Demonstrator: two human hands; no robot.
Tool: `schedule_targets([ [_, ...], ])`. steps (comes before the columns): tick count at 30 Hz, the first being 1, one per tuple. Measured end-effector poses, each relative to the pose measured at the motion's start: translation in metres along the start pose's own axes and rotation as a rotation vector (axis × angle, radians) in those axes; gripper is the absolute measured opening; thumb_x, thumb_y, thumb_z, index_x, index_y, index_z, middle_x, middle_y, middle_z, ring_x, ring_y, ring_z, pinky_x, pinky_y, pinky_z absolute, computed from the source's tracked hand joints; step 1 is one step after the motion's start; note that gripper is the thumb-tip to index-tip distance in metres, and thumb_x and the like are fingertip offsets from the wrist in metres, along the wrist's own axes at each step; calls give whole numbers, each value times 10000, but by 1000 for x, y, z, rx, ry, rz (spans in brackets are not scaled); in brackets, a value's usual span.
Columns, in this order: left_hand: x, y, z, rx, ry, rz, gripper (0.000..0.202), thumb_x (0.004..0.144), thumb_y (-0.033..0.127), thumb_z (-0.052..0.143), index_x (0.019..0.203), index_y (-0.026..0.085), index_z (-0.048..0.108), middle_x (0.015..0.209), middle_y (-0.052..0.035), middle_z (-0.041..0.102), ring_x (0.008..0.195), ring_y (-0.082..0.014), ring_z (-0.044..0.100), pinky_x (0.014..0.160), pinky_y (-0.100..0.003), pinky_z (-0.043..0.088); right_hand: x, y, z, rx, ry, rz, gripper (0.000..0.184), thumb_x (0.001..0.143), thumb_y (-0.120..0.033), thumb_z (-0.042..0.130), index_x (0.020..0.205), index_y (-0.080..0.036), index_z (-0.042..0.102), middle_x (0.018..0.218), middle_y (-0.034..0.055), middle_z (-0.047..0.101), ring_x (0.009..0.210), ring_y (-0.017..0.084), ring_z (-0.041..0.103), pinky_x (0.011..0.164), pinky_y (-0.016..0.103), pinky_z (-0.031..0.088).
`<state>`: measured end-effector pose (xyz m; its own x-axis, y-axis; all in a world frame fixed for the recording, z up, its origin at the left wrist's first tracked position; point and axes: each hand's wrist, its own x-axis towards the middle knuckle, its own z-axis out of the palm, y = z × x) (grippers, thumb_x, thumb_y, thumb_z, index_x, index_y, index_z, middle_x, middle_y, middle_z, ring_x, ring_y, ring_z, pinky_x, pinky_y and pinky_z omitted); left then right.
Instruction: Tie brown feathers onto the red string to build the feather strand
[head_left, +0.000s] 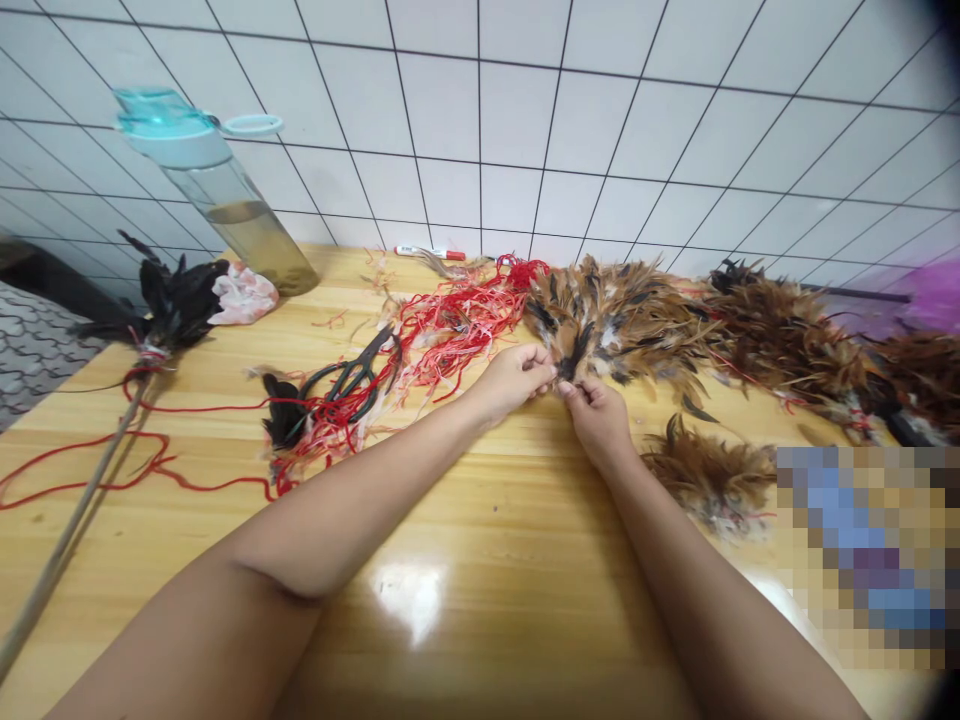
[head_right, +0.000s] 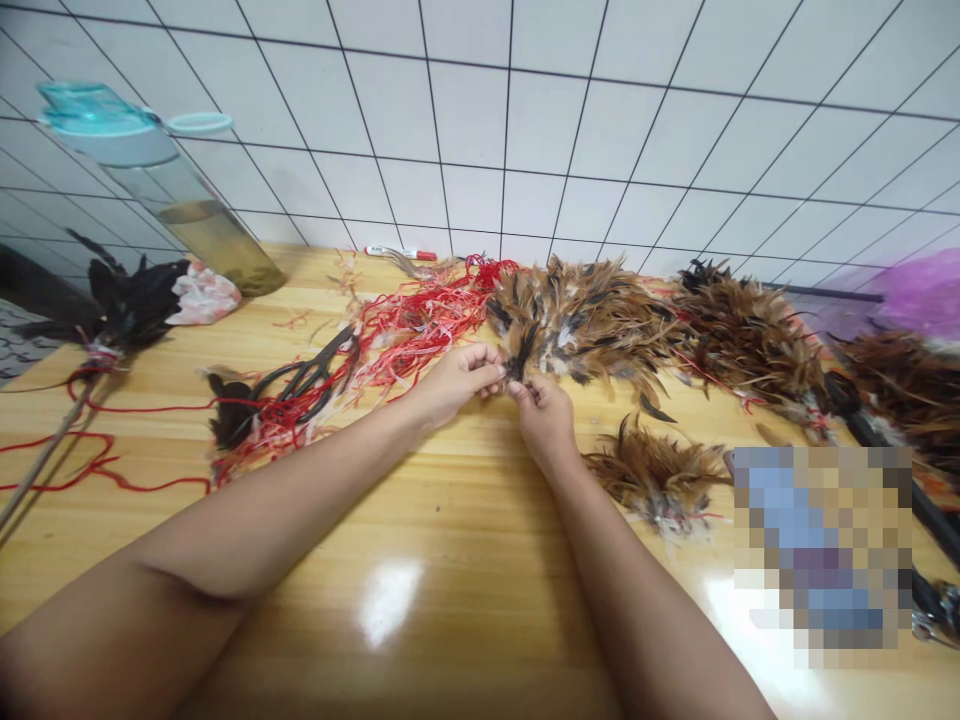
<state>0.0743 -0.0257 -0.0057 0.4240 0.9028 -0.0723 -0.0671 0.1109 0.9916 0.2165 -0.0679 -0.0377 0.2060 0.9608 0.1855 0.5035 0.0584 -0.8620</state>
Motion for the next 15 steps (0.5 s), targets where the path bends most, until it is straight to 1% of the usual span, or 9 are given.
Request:
schedule_targets([
  [3,0,0,-1,-3,-14,-23,148,804,126,572,679,141,494,541,45,519,480,-41,461,491,-153,342,0,-1,-1,-53,16,-11,271,755,-415,493,585,-210,445,539,-26,435,551,132,395,548,265,305],
  [6,1,-3,-2,22,-43,-44,142,816,153,576,693,138,505,551,36,534,472,-42,457,477,-157,337,0,-2,-1,-94,3,-53,246,758,-375,489,582,-213,431,556,-18,455,564,139,411,558,271,310],
  [8,2,-6,-2,49,-47,-21,146,815,167,588,701,141,502,552,37,537,468,-41,452,473,-155,332,0,-2,0,-126,-6,-60,238,763,-358,489,582,-215,429,567,-12,463,571,146,420,562,276,310],
  [11,3,-9,-2,85,-43,8,159,794,166,610,702,150,481,556,42,544,475,-42,462,482,-154,343,0,-2,0,-163,-34,-69,223,774,-339,487,591,-215,451,590,2,489,593,159,445,579,285,325],
  [15,4,-11,-3,140,-73,7,121,772,151,602,718,150,493,577,39,548,496,-56,482,505,-174,370,-1,-2,0,-199,-62,-100,191,780,-290,486,609,-209,506,635,30,551,646,178,488,625,298,356],
])
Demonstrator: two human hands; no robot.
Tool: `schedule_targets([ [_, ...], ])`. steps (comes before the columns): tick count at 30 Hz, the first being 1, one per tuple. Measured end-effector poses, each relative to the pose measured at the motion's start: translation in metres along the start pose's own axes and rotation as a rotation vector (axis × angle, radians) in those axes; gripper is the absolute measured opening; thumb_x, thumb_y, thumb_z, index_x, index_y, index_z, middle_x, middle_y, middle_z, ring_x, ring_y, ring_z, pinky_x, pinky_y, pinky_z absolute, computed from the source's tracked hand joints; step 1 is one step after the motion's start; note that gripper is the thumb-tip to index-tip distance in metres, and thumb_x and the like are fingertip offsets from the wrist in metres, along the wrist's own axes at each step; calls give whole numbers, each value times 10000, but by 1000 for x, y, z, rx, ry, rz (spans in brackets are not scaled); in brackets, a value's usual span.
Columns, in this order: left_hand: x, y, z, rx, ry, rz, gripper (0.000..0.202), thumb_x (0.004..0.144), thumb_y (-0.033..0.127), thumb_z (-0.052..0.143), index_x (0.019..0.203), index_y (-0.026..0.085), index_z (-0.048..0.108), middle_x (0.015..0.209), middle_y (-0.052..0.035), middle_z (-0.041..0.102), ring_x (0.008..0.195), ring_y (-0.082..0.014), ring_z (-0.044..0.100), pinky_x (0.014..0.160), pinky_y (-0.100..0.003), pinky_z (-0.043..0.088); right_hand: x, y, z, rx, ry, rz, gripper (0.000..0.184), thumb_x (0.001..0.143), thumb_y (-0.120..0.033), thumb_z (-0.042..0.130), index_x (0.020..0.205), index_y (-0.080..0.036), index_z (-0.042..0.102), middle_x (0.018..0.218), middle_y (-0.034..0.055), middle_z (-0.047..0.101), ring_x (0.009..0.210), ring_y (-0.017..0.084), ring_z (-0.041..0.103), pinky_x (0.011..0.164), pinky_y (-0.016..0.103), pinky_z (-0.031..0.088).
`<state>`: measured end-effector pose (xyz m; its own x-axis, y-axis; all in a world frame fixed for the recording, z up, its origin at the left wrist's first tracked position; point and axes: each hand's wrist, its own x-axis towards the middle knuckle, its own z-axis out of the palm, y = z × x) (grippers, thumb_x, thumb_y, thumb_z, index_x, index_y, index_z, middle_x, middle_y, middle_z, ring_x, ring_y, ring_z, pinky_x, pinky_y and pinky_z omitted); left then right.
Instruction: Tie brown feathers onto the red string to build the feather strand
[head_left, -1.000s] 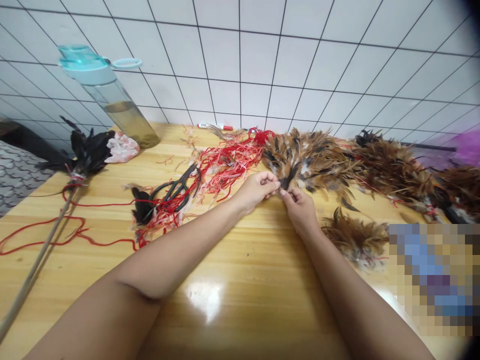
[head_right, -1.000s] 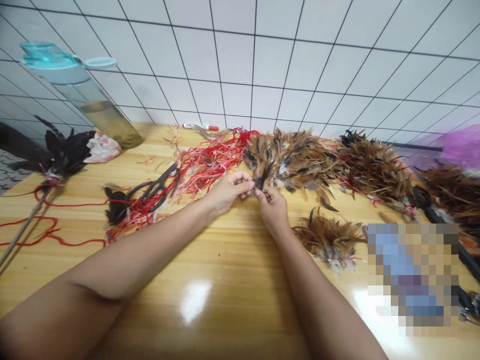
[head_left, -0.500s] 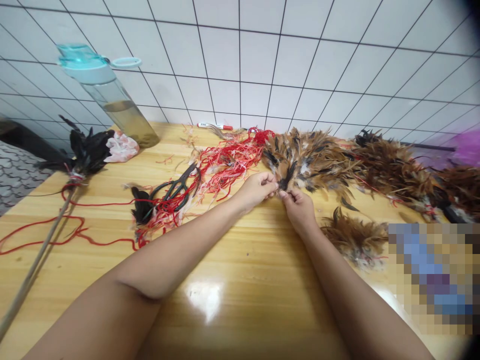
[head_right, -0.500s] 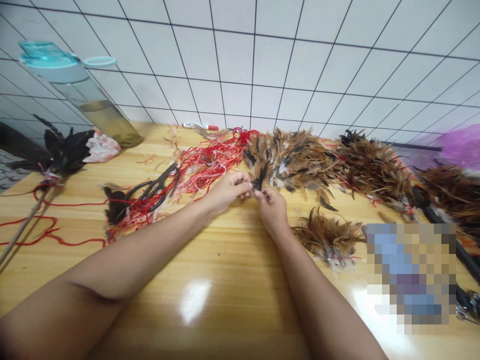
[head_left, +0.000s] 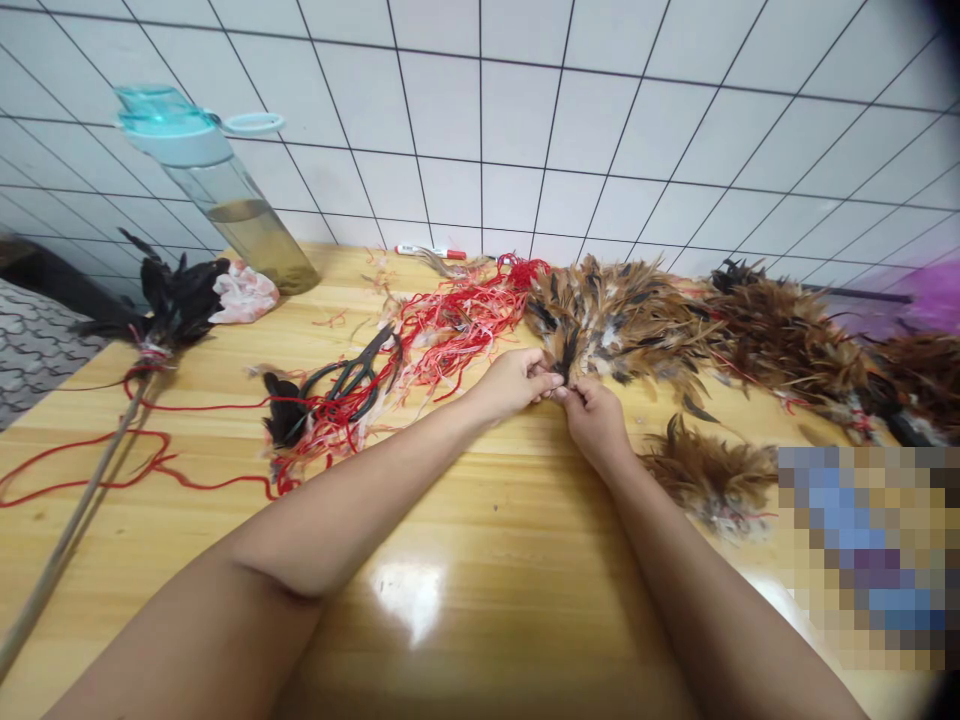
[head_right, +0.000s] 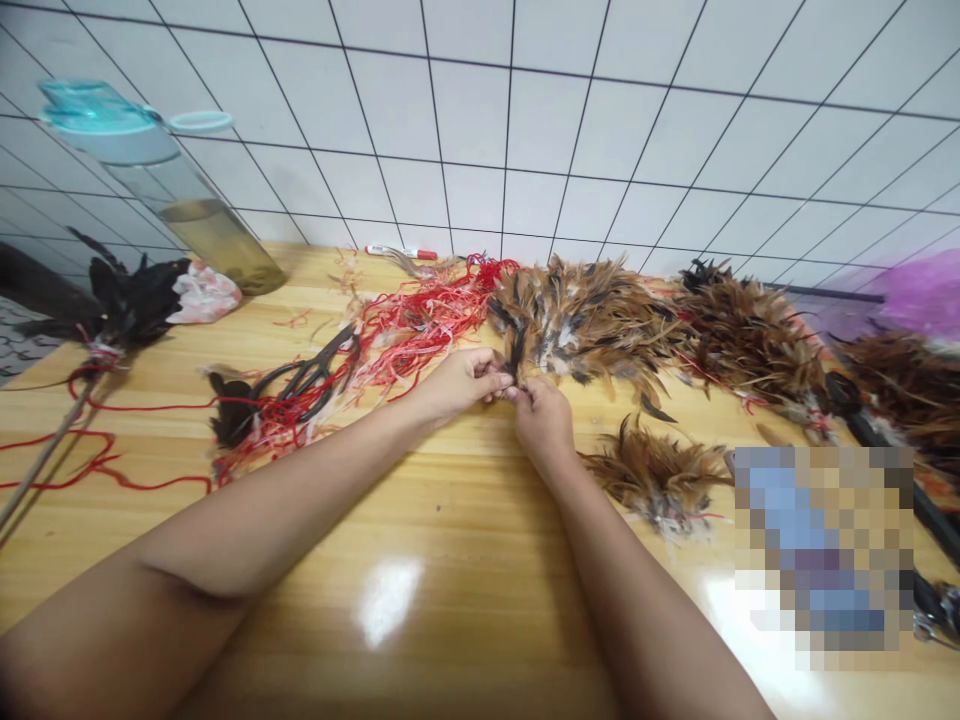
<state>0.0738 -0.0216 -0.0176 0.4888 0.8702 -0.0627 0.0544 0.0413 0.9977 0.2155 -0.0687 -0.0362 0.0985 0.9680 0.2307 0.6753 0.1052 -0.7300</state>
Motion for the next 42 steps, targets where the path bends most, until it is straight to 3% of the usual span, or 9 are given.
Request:
schedule_targets([
  [12,2,-1,-2,127,14,98,208,701,236,644,630,164,462,539,65,493,497,-71,480,499,-191,345,-3,-1,1,30,73,23,232,772,-296,519,559,-205,514,605,8,529,628,158,483,613,278,344],
  [16,3,-2,-4,136,4,48,242,698,218,641,593,173,427,504,59,497,487,-84,504,498,-193,350,-4,-3,1,14,65,11,240,765,-292,534,543,-202,513,598,6,513,621,154,471,616,277,339],
  [20,2,-1,-5,245,-18,19,172,721,218,624,597,160,520,507,35,540,484,-91,502,495,-198,339,-5,-4,2,-78,52,-6,214,770,-254,529,564,-199,542,628,22,533,647,163,480,634,282,340],
  [24,0,2,-3,379,-5,92,151,742,220,622,613,159,575,518,22,545,504,-102,480,508,-215,314,-6,-4,2,-140,52,-18,228,791,-257,516,571,-203,543,634,27,545,650,165,476,623,279,334],
  [30,-3,6,0,412,60,212,125,719,162,648,629,159,562,574,34,539,570,-104,449,562,-217,310,-7,-5,0,-119,100,17,238,790,-296,531,568,-211,544,616,22,566,612,164,470,603,277,331],
  [34,-4,13,-4,435,0,228,66,718,136,653,676,163,610,615,33,572,601,-112,475,603,-220,332,-6,-3,0,-115,99,9,269,783,-295,529,526,-214,527,583,33,573,594,168,483,600,283,338],
  [42,-6,9,-1,742,20,365,125,761,194,668,669,180,585,686,-16,560,680,-152,493,672,-254,346,-8,2,5,-263,74,-8,303,768,-330,545,492,-214,501,551,46,563,538,159,436,555,290,278],
])
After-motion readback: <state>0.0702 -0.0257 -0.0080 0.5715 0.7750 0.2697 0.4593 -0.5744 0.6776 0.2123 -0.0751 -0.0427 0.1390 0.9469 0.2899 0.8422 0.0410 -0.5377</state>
